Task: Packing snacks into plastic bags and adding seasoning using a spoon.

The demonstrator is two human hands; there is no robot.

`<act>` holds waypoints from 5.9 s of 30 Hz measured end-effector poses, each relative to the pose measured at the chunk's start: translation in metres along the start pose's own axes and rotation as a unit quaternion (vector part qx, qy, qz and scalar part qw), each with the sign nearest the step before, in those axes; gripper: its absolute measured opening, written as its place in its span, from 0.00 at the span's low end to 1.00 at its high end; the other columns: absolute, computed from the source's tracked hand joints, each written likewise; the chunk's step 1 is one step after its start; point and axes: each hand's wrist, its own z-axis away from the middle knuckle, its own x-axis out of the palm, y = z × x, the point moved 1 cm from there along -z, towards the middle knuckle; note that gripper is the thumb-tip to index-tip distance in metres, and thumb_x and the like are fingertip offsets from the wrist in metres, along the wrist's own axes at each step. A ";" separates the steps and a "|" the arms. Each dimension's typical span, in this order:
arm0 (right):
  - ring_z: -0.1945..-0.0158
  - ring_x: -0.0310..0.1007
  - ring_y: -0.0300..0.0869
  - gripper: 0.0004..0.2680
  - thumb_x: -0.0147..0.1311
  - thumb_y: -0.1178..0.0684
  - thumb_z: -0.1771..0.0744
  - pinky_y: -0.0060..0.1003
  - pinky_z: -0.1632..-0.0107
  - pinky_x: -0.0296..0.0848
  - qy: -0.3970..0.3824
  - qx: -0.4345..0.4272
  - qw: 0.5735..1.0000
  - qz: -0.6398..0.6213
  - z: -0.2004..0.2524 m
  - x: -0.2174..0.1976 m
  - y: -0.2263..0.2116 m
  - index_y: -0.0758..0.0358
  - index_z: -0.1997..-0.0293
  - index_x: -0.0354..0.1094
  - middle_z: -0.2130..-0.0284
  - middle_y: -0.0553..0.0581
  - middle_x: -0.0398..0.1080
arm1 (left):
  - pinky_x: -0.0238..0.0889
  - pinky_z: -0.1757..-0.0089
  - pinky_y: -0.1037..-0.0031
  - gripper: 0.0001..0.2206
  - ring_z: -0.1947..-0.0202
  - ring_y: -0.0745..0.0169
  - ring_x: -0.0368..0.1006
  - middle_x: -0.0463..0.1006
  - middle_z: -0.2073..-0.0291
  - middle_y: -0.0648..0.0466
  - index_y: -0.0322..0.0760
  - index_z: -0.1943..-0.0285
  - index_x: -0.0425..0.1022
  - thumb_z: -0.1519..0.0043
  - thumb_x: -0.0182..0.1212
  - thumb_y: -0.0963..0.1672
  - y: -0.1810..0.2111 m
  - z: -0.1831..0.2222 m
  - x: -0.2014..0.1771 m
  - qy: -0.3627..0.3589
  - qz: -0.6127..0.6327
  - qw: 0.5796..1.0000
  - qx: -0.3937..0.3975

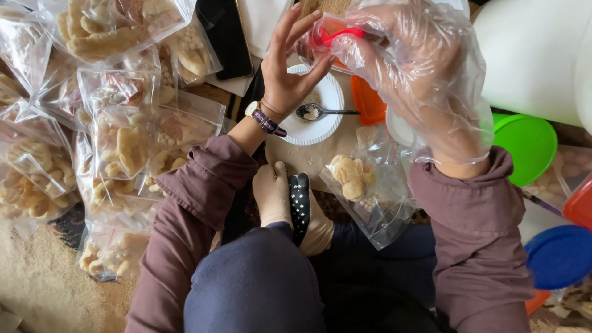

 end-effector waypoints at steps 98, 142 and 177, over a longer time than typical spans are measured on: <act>0.58 0.77 0.46 0.27 0.72 0.49 0.36 0.43 0.51 0.80 0.336 0.214 0.867 -0.299 0.275 -0.020 -0.134 0.60 0.32 0.60 0.53 0.70 0.73 | 0.74 0.59 0.79 0.08 0.68 0.75 0.77 0.83 0.75 0.50 0.32 0.61 0.81 0.37 0.70 0.44 0.291 0.079 0.063 -0.278 0.180 0.920 -0.209; 0.64 0.76 0.35 0.13 0.69 0.58 0.36 0.33 0.59 0.81 0.389 0.338 0.749 -0.417 0.302 0.023 -0.151 0.67 0.48 0.74 0.67 0.58 0.75 | 0.81 0.62 0.67 0.21 0.65 0.57 0.82 0.82 0.66 0.40 0.24 0.48 0.73 0.49 0.77 0.35 0.259 0.104 0.046 -0.382 0.277 0.823 -0.315; 0.67 0.77 0.40 0.07 0.65 0.53 0.32 0.34 0.63 0.76 0.379 0.409 0.757 -0.339 0.312 0.023 -0.140 0.66 0.60 0.76 0.72 0.62 0.76 | 0.81 0.64 0.63 0.11 0.64 0.51 0.84 0.83 0.67 0.39 0.23 0.54 0.77 0.36 0.68 0.42 0.250 0.111 0.049 -0.334 0.228 0.845 -0.349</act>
